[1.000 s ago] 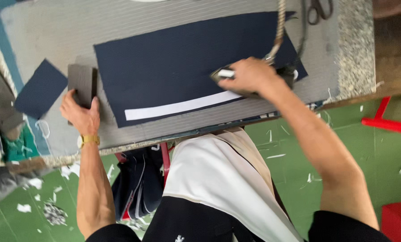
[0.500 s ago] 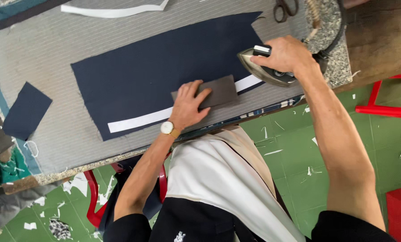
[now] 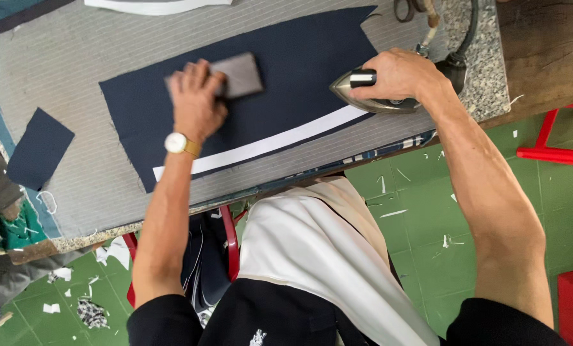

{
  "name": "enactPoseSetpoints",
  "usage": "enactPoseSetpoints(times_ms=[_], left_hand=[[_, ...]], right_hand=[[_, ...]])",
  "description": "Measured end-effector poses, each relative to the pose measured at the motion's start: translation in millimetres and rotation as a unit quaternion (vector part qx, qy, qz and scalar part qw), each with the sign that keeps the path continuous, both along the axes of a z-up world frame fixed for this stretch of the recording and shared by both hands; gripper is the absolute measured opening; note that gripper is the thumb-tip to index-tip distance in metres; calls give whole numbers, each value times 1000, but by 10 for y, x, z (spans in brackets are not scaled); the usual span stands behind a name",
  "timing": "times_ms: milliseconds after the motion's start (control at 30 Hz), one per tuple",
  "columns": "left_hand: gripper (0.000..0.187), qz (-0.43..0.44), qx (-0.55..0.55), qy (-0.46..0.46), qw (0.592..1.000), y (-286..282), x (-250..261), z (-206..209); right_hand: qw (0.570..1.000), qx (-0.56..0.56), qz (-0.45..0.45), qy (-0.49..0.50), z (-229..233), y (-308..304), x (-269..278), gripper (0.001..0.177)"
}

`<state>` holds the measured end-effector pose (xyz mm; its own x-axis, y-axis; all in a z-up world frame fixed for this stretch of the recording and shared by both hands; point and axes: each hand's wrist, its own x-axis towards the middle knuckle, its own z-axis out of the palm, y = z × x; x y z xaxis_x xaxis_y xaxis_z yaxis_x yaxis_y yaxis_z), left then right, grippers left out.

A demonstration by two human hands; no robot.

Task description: The person irons a dark blue fabric piece with white stripes on a work table. They use a steam iron and a wooden pressing block to smooth the fabric, repeatedly adjusting the fabric and ironing different sections.

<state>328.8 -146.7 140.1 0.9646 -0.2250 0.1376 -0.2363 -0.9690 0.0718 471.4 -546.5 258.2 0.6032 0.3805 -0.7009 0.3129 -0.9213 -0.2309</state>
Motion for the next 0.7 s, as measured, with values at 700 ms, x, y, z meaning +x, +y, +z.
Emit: enactPoseSetpoints(times_ms=[700], left_hand=[[52, 52, 62, 127, 989, 888, 265, 36]], right_hand=[[960, 212, 181, -21, -841, 2588, -1860, 57]])
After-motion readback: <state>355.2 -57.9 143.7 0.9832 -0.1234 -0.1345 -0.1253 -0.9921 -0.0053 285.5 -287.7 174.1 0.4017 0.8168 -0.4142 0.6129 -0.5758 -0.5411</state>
